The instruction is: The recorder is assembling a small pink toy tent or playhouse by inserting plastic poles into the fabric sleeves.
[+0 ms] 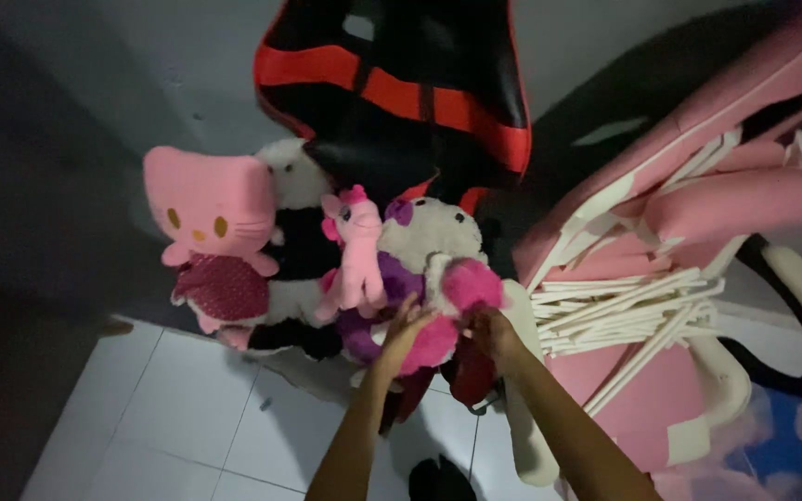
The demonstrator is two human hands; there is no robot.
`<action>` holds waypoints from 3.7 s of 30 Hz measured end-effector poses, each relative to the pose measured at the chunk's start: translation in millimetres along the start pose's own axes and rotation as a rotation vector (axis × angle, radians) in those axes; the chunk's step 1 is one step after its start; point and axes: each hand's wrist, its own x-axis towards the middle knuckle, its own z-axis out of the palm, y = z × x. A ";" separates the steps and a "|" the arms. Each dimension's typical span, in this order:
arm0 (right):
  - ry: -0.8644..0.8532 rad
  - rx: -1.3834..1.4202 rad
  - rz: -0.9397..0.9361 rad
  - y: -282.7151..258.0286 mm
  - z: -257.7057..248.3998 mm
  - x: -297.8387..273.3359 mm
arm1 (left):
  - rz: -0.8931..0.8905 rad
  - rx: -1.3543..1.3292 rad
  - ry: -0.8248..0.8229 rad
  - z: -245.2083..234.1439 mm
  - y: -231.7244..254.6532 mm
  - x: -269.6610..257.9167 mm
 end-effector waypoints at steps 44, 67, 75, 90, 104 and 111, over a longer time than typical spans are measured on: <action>1.225 0.115 -0.383 -270.9 -190.7 -728.9 | 0.273 0.176 -0.982 576.2 -104.0 -159.7; 1.540 0.416 -0.521 -218.3 -306.1 -966.6 | 0.144 0.398 -1.278 810.1 -245.4 -277.8; 1.622 0.431 -0.620 -210.8 -316.8 -1019.0 | 0.109 0.506 -1.408 873.9 -267.3 -309.3; 1.644 0.480 -0.558 -190.6 -412.5 -1165.2 | 0.077 0.417 -1.449 977.5 -407.6 -408.4; 1.485 0.326 -0.553 -209.1 -478.4 -1303.6 | 0.046 0.391 -1.257 1036.4 -460.2 -542.3; 1.487 0.298 -0.466 -230.5 -511.9 -1313.5 | 0.063 0.396 -1.103 1063.9 -472.7 -531.0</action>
